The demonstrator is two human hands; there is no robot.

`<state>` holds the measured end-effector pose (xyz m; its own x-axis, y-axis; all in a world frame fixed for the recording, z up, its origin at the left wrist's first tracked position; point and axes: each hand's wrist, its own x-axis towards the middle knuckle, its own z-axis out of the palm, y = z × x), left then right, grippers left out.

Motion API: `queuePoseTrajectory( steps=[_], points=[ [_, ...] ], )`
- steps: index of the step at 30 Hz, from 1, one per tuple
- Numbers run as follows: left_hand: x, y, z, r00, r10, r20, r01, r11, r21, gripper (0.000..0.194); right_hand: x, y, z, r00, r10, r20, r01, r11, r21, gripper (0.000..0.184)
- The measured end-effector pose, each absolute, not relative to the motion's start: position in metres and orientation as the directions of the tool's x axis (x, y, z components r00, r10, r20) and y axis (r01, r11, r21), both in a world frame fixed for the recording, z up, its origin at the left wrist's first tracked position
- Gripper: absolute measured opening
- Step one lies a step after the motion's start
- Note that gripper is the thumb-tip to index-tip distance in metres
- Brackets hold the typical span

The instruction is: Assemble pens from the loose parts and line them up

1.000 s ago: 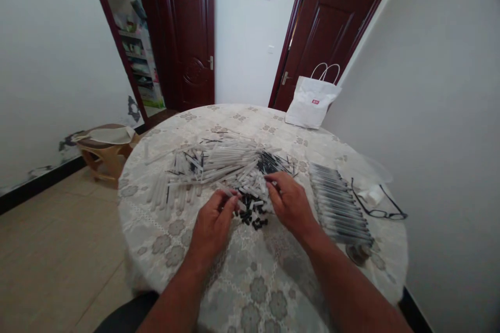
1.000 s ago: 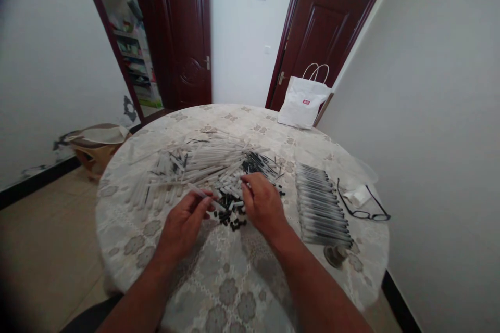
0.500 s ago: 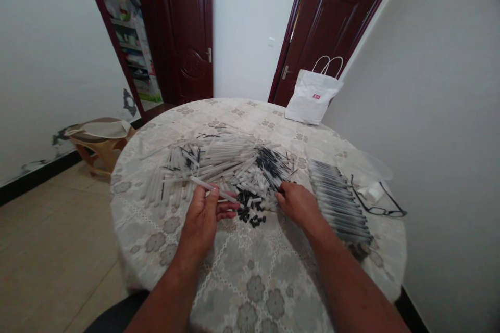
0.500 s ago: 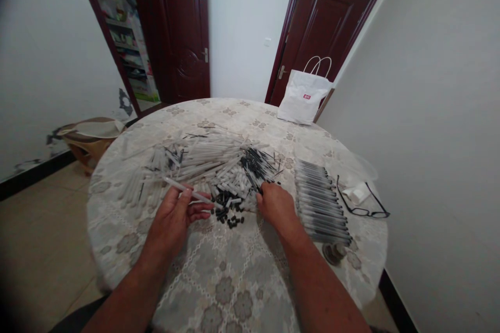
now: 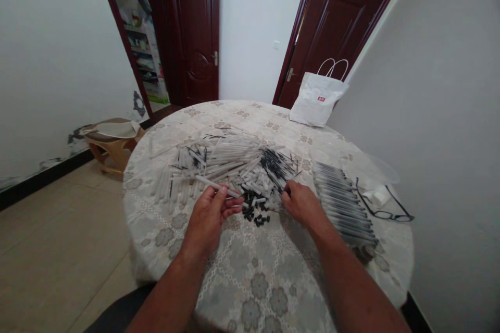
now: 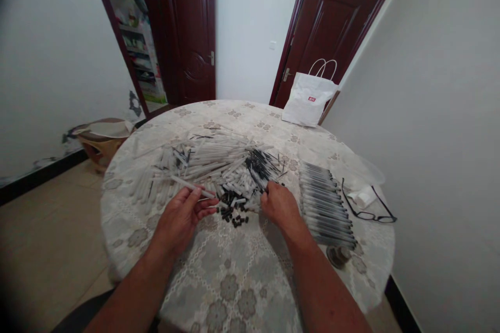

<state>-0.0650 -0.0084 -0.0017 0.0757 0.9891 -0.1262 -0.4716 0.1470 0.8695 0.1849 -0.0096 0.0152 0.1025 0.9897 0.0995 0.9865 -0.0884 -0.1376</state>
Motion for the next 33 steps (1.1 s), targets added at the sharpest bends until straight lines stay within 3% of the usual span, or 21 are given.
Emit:
queuePoseTrajectory(
  steps=[3,6,10,13,26,33],
  points=[
    [-0.066,-0.009,0.001,0.072,0.988,-0.136,-0.521,0.154,0.839,0.029,0.186,-0.012,0.019,0.083,0.981,0.173,0.974,-0.043,-0.223,0.016],
    [-0.068,-0.009,0.002,0.055,0.988,-0.142,-0.572,0.148,0.807,0.029,0.185,-0.018,0.029,-0.01,0.972,0.236,0.912,0.106,-0.397,0.017],
    [-0.069,-0.009,0.003,-0.003,0.991,-0.13,-0.628,0.099,0.772,0.031,0.181,-0.03,0.044,-0.335,0.932,0.142,0.718,0.35,-0.601,0.021],
    [-0.069,-0.009,0.004,-0.039,0.992,-0.12,-0.646,0.067,0.76,0.032,0.178,-0.036,0.048,-0.458,0.887,0.058,0.648,0.378,-0.662,0.024],
    [-0.065,-0.013,0.004,0.048,0.992,-0.115,-0.579,0.122,0.806,0.033,0.175,-0.034,0.043,-0.433,0.899,0.066,0.621,0.35,-0.701,0.02],
    [-0.065,-0.015,0.004,0.15,0.98,-0.129,-0.563,0.192,0.804,0.03,0.162,-0.031,0.029,-0.284,0.954,0.091,0.429,0.211,-0.878,0.023]
  ],
)
